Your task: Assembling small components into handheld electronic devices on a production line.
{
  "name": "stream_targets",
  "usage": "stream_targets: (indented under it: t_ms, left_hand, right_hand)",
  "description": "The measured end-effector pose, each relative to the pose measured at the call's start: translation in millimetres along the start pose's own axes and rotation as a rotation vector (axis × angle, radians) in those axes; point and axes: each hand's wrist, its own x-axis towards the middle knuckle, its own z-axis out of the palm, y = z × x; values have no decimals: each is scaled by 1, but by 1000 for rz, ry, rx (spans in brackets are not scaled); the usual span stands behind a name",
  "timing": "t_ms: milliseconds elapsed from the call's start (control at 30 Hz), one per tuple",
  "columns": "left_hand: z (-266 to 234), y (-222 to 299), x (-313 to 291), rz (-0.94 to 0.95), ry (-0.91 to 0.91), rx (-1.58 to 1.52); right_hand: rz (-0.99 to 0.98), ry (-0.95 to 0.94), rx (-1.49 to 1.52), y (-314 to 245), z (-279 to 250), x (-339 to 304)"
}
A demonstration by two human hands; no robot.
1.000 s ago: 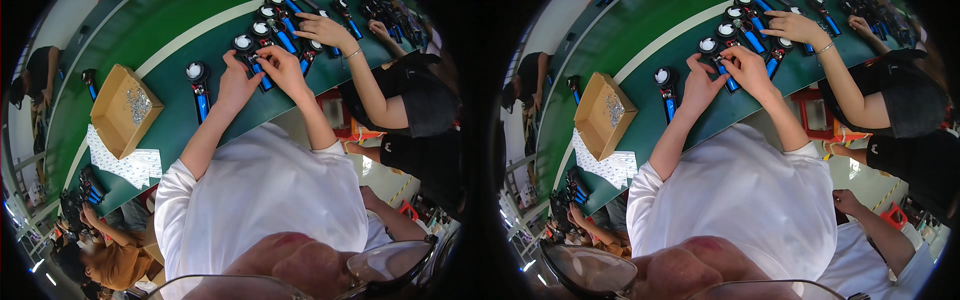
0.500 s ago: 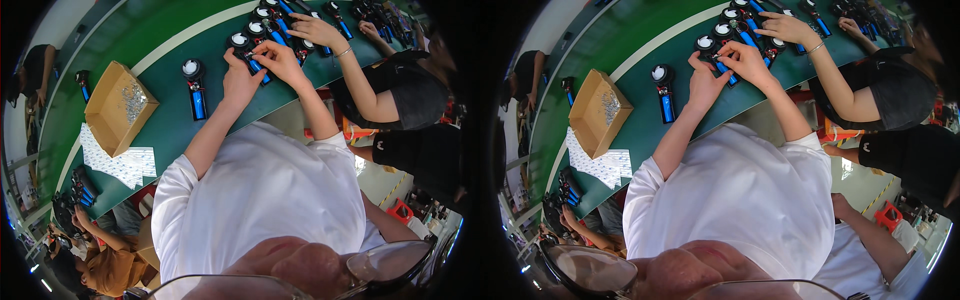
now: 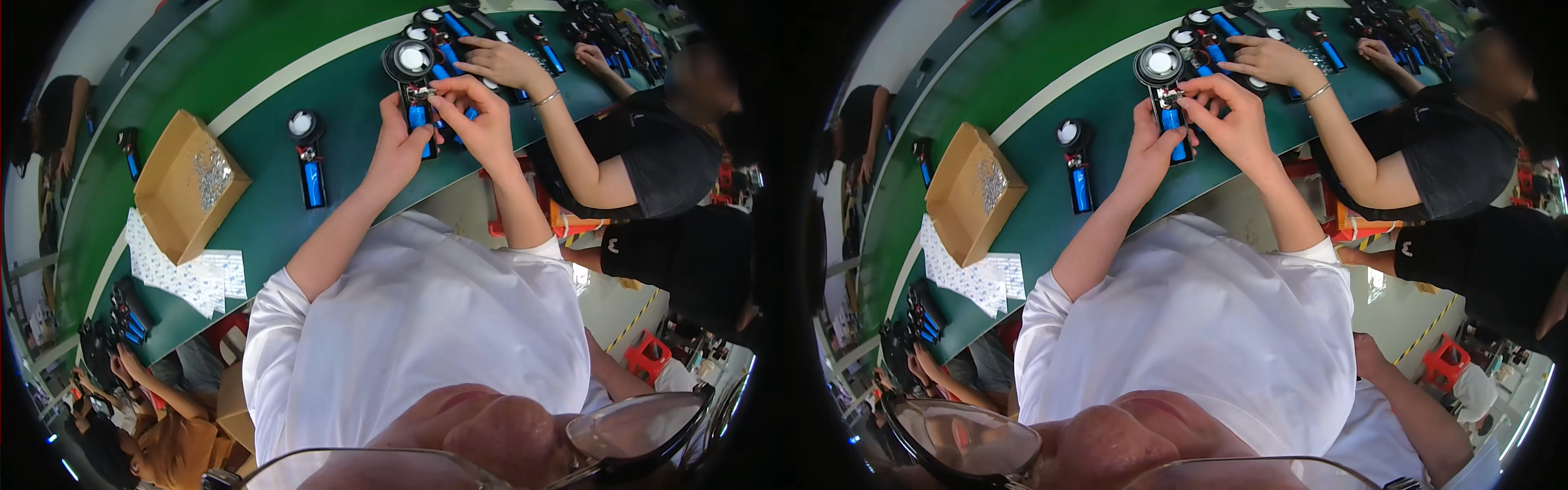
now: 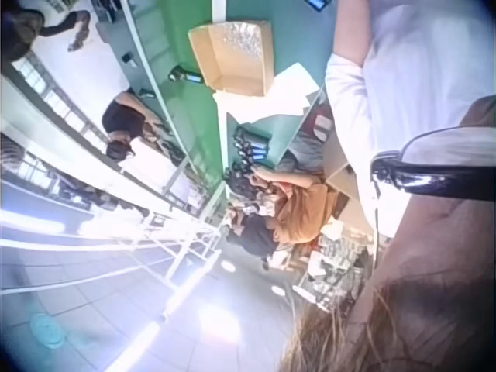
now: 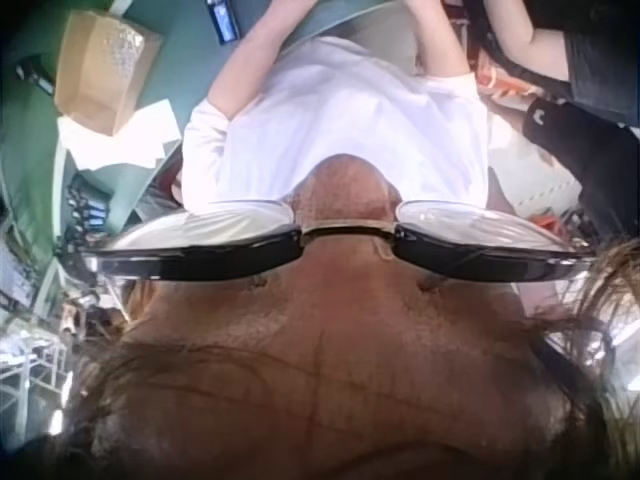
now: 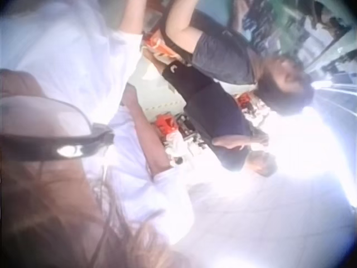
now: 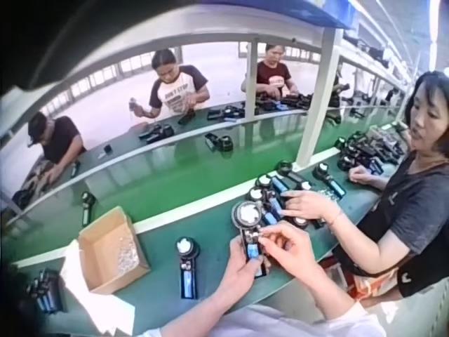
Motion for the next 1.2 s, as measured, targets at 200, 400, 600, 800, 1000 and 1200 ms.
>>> stream_targets:
  t_ms: [200,400,600,800,1000,1200]
  left_hand:
    - [40,18,30,-43,-33,-265]
    - [66,20,55,-83,-95,-223]
    - [82,4,71,24,-97,-15]
    - [84,-7,77,-76,-159,-64]
    - [85,-10,78,-131,-127,-262]
    - [89,-13,72,-48,-74,-146]
  right_hand:
    - [-405,140,-388,-5,-35,-6]
    - [9,220,-108,-5,-63,-5]
    - [-73,238,-208,10,-80,3]
    - [115,172,382,33,-89,-7]
    - [-221,319,-251,19,-89,-10]
    - [-387,348,-469,34,-83,-4]
